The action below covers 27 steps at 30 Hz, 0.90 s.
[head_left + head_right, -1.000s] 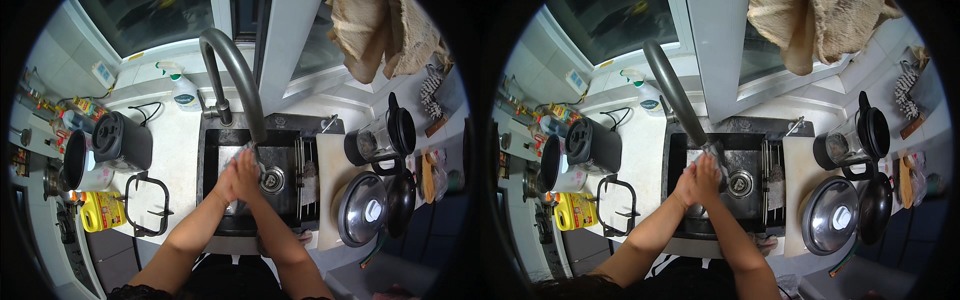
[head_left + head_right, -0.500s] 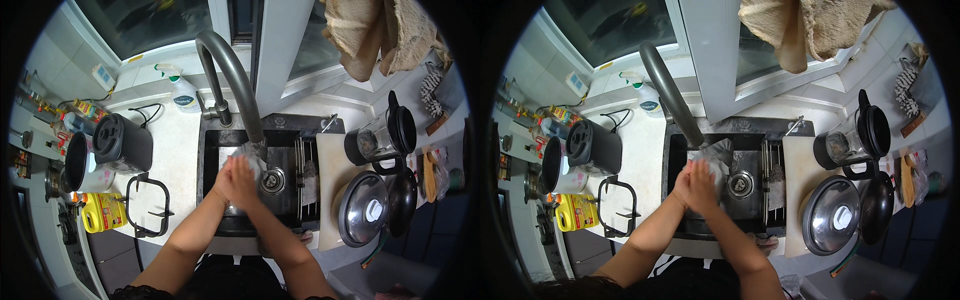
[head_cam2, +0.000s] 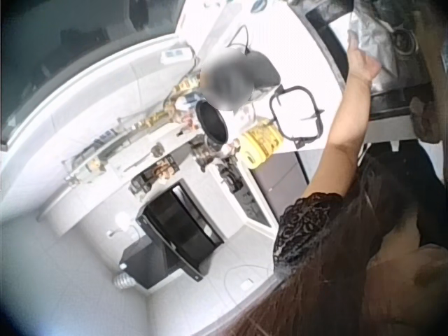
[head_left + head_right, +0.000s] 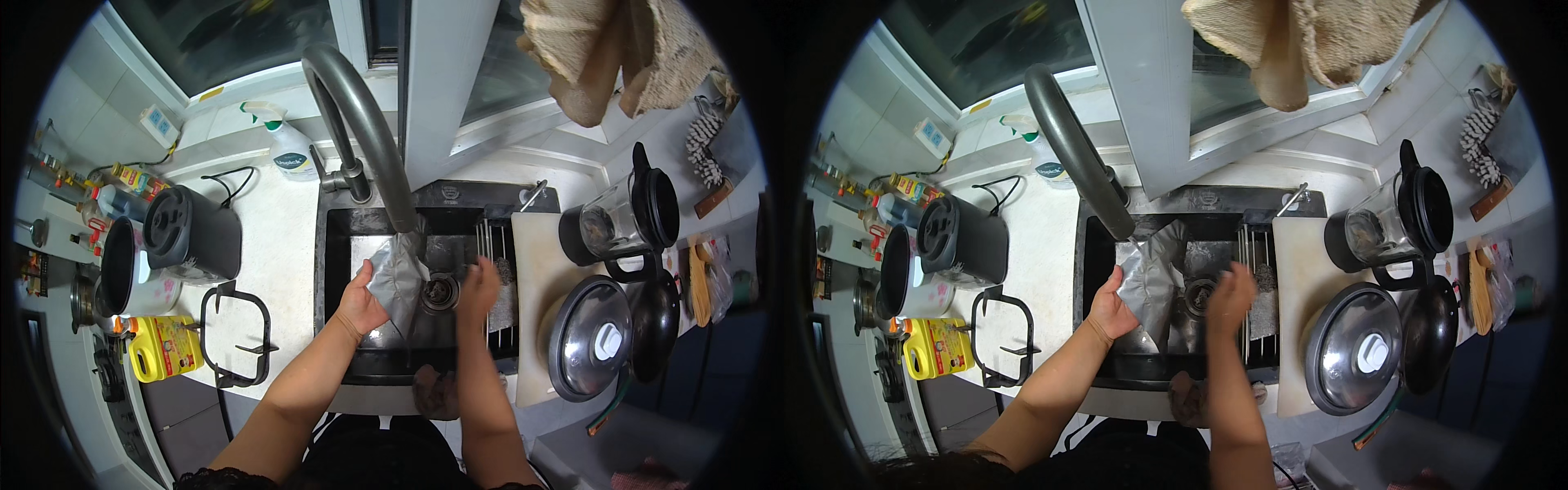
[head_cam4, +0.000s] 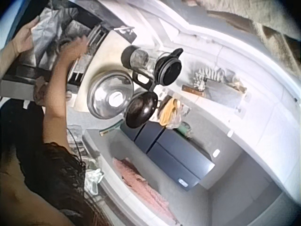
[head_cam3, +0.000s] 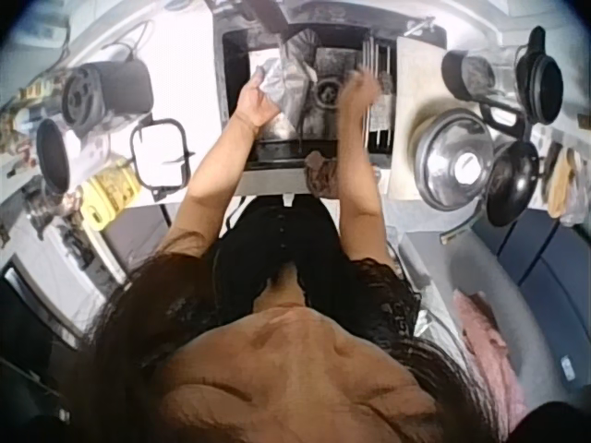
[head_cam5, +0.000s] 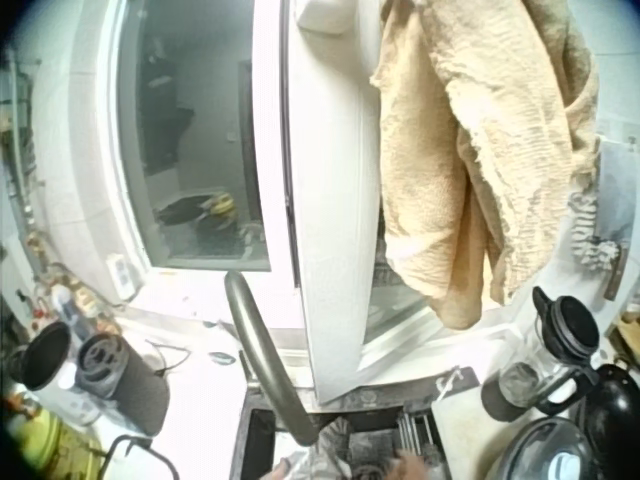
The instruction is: The person wipes the range hood with a cloth, then moves to the sink to wash the cloth and a silver tray under running water. They rinse the items thoroughly and place the tray on the counter.
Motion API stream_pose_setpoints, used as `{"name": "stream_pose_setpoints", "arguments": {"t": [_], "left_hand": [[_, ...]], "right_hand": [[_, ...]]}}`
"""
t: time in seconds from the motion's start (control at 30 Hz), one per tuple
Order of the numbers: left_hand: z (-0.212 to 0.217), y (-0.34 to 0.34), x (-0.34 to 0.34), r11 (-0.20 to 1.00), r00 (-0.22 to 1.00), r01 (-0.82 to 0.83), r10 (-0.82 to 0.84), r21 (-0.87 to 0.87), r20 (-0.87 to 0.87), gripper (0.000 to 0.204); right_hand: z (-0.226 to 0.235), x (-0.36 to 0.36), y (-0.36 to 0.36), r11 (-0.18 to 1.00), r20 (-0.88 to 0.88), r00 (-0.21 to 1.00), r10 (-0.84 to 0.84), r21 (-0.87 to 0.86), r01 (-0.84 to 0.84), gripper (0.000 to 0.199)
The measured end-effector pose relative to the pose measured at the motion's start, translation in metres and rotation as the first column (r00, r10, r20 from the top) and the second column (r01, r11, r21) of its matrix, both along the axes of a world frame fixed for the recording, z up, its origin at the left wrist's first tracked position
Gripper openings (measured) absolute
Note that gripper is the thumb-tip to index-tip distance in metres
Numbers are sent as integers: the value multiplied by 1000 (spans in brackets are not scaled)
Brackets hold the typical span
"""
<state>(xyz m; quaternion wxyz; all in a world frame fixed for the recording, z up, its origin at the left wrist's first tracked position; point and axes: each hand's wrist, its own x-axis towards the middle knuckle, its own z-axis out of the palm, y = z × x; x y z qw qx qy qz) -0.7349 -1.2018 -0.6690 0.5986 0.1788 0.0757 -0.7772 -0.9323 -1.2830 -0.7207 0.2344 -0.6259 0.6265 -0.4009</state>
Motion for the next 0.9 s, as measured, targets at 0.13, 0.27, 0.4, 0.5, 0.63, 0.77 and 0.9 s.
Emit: {"name": "stream_pose_setpoints", "arguments": {"t": [0.13,0.27,0.4,0.5,0.63,0.77,0.9], "left_hand": [[-4,1,1,1000,1000,-10,10,14,-23,61],[-1,2,1,1000,1000,-10,11,12,-29,62],[0,2,3,1000,1000,-1,1,0,14,64],[1,0,1,1000,999,-9,9,6,30,64],[-1,-2,-5,1000,1000,-10,10,11,12,64],[-1,-2,-9,1000,1000,-7,8,25,-18,61],[-2,-1,-8,1000,1000,-7,8,18,-22,62]], "right_hand": [[-23,-55,-36,835,-256,953,-162,479,271,45],[-38,-65,-53,683,-326,935,-139,652,329,54],[-72,-67,-51,916,-325,942,-79,350,197,40],[-49,-52,-43,917,-285,944,-168,306,255,34],[-87,-60,-58,877,-266,916,-301,300,376,45],[-111,-77,-78,814,-128,968,-217,523,252,43],[-83,-59,-61,855,18,942,-336,425,297,38]]}}
